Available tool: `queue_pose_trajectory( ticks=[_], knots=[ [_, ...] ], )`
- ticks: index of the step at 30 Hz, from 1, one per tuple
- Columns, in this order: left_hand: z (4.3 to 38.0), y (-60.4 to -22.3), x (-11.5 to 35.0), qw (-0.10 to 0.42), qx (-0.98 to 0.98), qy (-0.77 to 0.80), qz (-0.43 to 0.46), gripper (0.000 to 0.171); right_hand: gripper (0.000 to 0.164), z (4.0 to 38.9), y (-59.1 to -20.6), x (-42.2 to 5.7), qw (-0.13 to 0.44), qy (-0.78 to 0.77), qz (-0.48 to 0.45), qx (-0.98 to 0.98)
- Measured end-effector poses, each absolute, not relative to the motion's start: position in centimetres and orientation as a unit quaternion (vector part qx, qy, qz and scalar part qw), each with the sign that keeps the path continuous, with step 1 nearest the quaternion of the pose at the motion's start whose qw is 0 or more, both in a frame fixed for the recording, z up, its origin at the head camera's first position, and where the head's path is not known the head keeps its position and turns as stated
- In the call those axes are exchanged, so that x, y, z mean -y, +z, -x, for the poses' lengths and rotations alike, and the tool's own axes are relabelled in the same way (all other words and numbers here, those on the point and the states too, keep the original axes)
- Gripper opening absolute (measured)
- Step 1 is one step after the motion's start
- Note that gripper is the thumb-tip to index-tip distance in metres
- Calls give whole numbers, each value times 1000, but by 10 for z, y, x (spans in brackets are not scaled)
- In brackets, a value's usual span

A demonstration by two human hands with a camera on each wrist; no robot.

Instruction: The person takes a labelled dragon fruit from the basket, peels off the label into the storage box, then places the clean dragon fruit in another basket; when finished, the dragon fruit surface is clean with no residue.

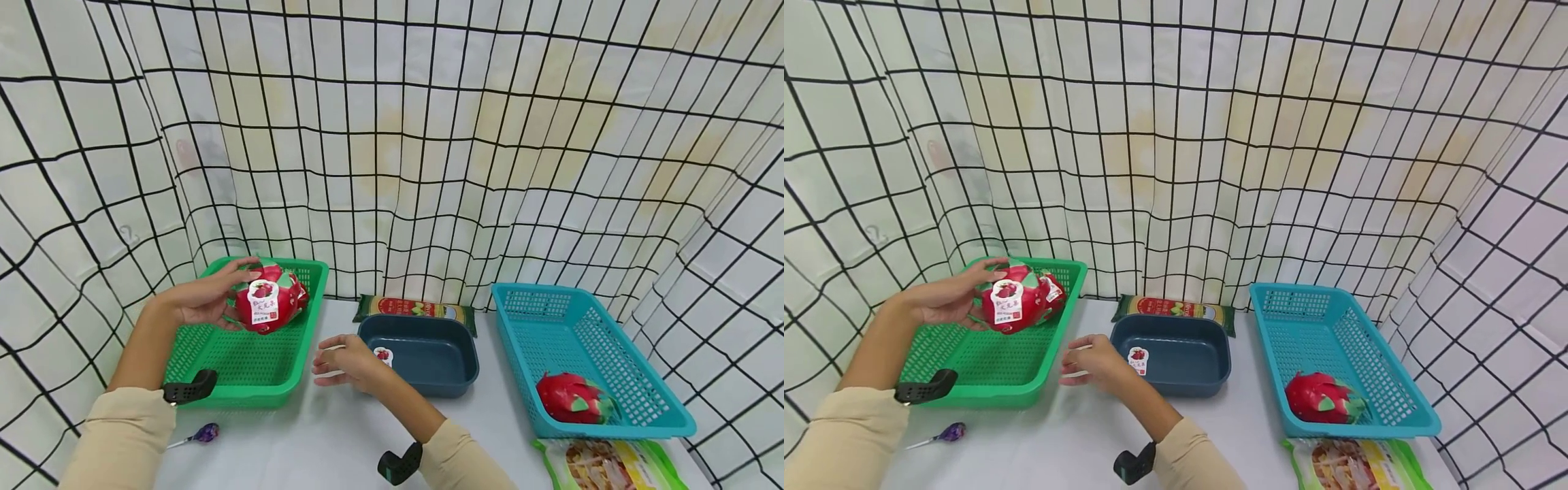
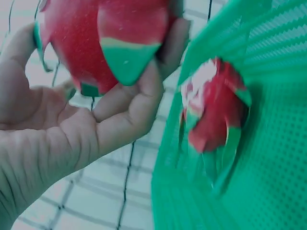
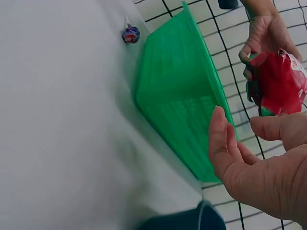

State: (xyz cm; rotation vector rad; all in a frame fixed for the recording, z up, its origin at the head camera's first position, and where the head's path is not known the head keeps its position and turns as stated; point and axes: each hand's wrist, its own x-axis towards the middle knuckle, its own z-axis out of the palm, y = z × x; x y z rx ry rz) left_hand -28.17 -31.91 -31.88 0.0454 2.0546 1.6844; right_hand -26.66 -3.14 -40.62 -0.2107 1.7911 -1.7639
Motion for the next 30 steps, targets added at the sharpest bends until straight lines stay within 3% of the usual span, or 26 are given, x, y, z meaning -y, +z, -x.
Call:
queue_pose_trajectory(
  ticks=[9,17,24,30],
  knots=[
    [266,-314,262,216,-725,654,-30,72,26,275,-407,-23,237,-645,107,-718],
    [239,-331,198,238,-668,703,-44,75,30,272,-409,-85,165,-622,111,-758],
    [204,-354,147,239,-625,743,15,76,30,264,-415,-122,124,-602,102,-782],
    [178,-381,116,240,-592,766,76,86,31,257,-415,-134,104,-598,87,-790]
  ],
)
